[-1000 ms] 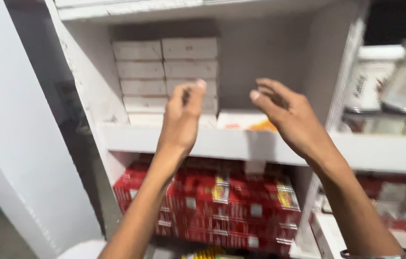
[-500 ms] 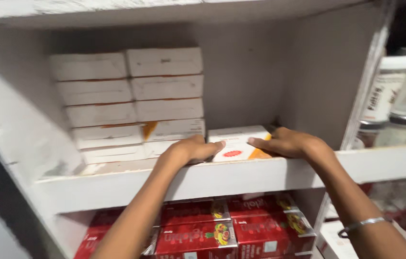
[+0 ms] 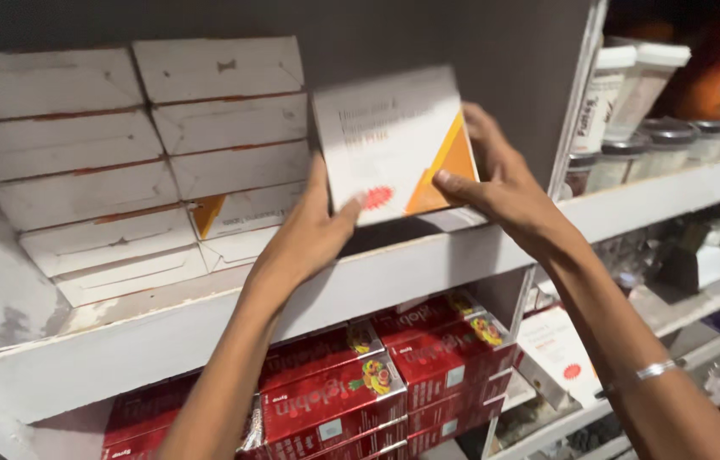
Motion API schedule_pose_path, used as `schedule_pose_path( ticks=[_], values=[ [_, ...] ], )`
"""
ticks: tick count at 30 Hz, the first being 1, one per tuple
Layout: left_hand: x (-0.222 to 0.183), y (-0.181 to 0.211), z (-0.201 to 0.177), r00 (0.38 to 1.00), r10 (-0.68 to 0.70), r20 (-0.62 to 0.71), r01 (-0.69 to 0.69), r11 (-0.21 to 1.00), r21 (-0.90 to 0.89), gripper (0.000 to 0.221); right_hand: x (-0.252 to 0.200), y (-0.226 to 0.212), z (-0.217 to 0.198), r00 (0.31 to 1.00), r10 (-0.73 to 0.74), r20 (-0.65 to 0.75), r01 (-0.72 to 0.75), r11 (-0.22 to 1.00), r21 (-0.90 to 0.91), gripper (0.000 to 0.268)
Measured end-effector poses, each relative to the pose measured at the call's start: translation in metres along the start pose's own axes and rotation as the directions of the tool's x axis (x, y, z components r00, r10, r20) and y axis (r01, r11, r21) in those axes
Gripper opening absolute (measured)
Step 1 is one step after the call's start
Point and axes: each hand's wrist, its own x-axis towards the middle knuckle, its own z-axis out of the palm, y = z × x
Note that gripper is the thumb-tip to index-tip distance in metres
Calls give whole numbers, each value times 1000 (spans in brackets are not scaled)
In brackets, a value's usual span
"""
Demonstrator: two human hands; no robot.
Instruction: The person repeatedly takes medicine boxes from one shelving unit by hand and places them onto shelves of another storage unit.
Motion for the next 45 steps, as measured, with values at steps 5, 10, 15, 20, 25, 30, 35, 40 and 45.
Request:
schedule_pose_path(
  ticks=[5, 10, 15, 20, 25, 30, 35, 40, 45],
  values=[
    [-52, 52, 16, 926, 291, -241, -326, 937, -122, 77, -62, -46, 8, 915, -357, -186, 304, 916, -261, 94],
    [-122, 80, 68, 959, 110, -260, -202, 911, -359, 69, -145, -79, -2, 930, -325, -173, 287, 934, -212, 90],
    [-192, 92, 143, 964, 19, -264, -128, 905, -404, 44, -235, -75, -35, 984, -88, -154, 88, 996, -9, 79],
    [-241, 125, 227, 979, -21, -201, -69, 899, -433, 40, -337, -67, -93, 974, 20, -227, -57, 985, -160, 70],
    [-264, 199, 314, 985, 42, -170, -118, 875, -470, 41, -434, -83, -173, 932, 23, -363, -84, 985, -152, 73],
    [-277, 277, 394, 971, 186, -148, -234, 863, -448, 49, -517, -110, -250, 860, 107, -498, -239, 948, -210, 69],
    [-265, 335, 478, 987, 155, 36, -94, 749, -656, 57, -576, -124, -325, 799, 65, -598, -241, 945, -219, 67],
    [-243, 382, 565, 962, 244, 122, -78, 673, -735, 66, -623, -123, -400, 701, 55, -711, -341, 902, -266, 62],
    [-205, 414, 676, 923, 372, 99, -168, 619, -768, 65, -654, -99, -489, 665, -52, -745, -397, 820, -412, 59]
  ],
)
